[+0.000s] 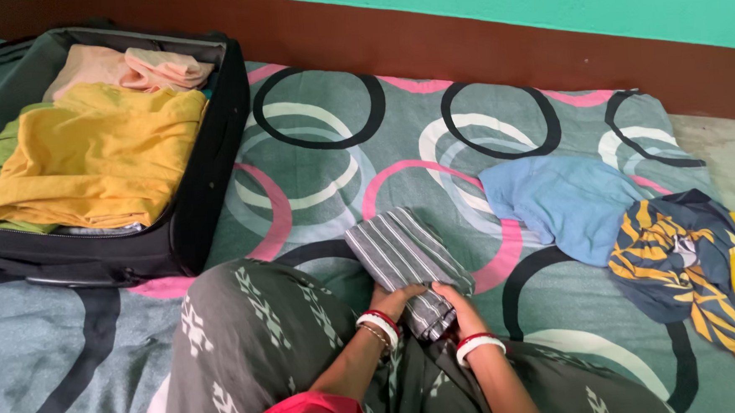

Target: The person places a folded garment into a suitcase and then folds a yellow garment by hand on a mattress, smoothing out the fabric.

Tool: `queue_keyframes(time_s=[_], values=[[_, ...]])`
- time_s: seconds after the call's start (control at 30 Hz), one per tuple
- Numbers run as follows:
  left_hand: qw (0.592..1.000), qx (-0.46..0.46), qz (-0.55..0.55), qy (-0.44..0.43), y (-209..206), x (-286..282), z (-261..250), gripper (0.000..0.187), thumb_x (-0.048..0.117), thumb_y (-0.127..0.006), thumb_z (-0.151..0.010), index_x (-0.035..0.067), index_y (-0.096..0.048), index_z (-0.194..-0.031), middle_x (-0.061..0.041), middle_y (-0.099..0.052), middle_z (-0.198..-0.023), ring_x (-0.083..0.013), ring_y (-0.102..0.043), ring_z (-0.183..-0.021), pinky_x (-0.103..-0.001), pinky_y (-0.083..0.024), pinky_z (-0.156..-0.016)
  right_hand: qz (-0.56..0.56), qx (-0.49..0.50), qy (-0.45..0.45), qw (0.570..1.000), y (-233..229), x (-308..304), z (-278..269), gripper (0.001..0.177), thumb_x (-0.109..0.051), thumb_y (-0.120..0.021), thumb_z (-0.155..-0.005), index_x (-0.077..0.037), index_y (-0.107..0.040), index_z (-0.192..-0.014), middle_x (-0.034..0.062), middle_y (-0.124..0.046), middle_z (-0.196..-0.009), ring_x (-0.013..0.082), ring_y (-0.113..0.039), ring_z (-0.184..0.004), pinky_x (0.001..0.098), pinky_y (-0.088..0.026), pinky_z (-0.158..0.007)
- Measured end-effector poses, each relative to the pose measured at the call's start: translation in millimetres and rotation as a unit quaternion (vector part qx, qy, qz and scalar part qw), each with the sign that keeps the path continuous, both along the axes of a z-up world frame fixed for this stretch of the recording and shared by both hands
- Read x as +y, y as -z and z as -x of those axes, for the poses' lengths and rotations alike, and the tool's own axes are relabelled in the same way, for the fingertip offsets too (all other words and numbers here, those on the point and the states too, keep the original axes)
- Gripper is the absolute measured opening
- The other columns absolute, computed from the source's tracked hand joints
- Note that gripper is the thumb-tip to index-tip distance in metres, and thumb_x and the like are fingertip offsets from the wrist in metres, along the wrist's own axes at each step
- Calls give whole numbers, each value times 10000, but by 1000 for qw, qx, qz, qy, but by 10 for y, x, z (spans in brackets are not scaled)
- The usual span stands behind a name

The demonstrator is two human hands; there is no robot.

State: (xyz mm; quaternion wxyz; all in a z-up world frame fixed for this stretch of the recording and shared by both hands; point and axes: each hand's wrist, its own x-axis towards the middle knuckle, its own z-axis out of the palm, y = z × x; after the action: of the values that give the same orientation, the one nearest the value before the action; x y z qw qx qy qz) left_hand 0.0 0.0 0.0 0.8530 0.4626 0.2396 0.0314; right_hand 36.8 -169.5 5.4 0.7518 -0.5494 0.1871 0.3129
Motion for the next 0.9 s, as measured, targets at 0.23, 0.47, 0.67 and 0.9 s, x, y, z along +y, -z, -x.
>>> queue_keyframes(time_s=[0.23, 0.47, 0.67, 0.9], values=[[993, -14, 105, -45, -305, -85, 25, 742, -59, -806, -610, -29, -541, -1303, -184, -747, -1071, -317, -738, -950, -443, -607, -859, -118, 9, 160, 980, -566, 299, 250, 427, -325, -806, -782, -84, -708, -1121, 75, -759, -969, 244, -727, -824, 421, -581, -747], [989, 93, 97, -56, -551, -27, -154, 909, -99, -859, -614, 6, -404, -1393, -210, -705, -1238, -346, -726, -1091, -430, -600, -965, -147, -21, 150, 977, -396, 163, 19, 321, -299, -800, -842, -117, -687, -1081, 77, -736, -961, 262, -717, -837, 457, -579, -768], [991, 117, 57, 28, -1208, 457, -391, 886, 64, -855, -684, 84, -426, -1459, -119, -661, -1322, -298, -663, -1167, -453, -589, -957, -126, -13, 114, 985, -740, 465, -499, 319, -304, -730, -814, -95, -694, -1051, 114, -758, -986, 310, -736, -867, 512, -582, -826], [940, -3, -258, 222, -2075, 2083, -276, 812, 623, -595, -874, 50, -564, -1449, -163, -709, -1267, -309, -690, -1110, -467, -562, -892, -156, -67, 101, 980, -1857, 1430, -1150, 351, -310, -704, -842, -181, -710, -1168, 41, -761, -1134, 240, -720, -989, 442, -563, -862]])
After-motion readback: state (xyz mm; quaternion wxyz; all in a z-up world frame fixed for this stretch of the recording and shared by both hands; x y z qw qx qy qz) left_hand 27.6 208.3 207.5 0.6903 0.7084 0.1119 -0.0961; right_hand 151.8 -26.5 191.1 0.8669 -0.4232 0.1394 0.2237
